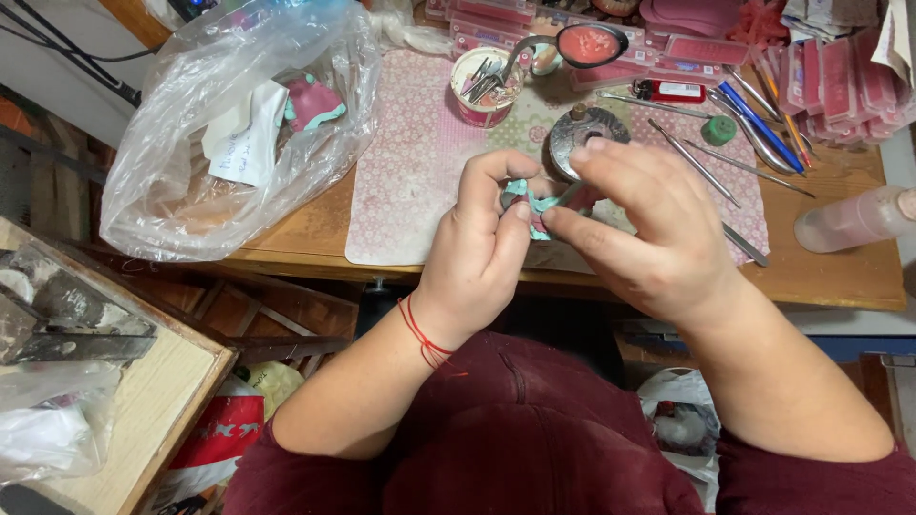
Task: Repairing a dental appliance by filing edges, applying material, and adjusting wire components with pliers
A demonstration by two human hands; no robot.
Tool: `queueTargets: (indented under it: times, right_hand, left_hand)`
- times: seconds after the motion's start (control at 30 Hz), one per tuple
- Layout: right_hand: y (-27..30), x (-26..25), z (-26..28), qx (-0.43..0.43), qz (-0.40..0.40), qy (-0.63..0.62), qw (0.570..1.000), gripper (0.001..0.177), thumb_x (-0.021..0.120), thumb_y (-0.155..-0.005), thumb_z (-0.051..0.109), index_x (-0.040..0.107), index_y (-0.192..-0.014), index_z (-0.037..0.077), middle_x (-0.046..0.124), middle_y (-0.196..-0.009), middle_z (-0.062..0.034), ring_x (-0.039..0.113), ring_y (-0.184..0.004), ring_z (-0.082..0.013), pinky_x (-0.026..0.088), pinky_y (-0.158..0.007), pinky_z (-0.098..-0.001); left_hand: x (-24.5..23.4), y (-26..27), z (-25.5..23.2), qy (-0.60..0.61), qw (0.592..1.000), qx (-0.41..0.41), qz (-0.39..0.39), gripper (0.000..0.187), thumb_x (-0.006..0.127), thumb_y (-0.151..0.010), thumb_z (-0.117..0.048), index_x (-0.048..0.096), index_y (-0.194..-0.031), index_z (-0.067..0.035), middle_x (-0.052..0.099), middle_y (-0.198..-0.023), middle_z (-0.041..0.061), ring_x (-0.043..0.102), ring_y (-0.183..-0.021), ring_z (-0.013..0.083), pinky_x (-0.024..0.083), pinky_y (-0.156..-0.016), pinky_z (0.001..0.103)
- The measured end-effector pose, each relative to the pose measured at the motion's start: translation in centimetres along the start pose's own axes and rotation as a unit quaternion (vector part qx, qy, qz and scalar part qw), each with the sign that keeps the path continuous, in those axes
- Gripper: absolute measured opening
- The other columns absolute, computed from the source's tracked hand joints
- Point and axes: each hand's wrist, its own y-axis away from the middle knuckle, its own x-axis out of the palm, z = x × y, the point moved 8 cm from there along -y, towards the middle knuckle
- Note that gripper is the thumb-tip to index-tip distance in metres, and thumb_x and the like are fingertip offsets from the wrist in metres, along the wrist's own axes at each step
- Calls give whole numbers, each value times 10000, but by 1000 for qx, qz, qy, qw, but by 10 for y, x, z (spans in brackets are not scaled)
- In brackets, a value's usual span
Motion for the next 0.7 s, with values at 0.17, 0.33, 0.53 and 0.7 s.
queueTargets:
  times: [0.17,0.33,0.53,0.7]
  right_hand:
    - [8,8,0,17,9,3,1000,123,728,-1055,71,731,-1178,66,576,-1380,-239,668,-1198,-486,557,-972,-577]
    - [19,17,-4,60,-6,-9,998,137,710,-1078,37,748,-1206,71,448,-1510,-222,558,-1360,-493,508,-1126,-599]
    - [25,18,-3,121,-57,-54,989,106,696,-1077,63,764,-1159,74,392,-1562,-214,418,-1476,-476,415,-1250,-610]
    - [30,24,-4,143,-67,-82,984,117,662,-1068,50,743,-1151,69,411,-1551,-219,426,-1476,-488,407,-1260,-610]
  left_hand:
    - [3,2,11,25,999,-34,2,264,424,-1056,-95,408,-1319,-116,706,-1162,118,672,-960,182,544,-888,308]
    - [4,3,10,50,998,-22,16,291,422,-1074,-108,384,-1361,-79,677,-1294,180,686,-1159,225,525,-1063,325]
    - [9,5,9,93,995,-10,34,386,342,-987,63,344,-1355,-53,555,-1391,208,608,-1377,283,474,-1183,352]
    - [10,6,8,82,996,13,37,356,360,-1005,64,336,-1338,-57,578,-1443,275,575,-1392,302,434,-1213,375]
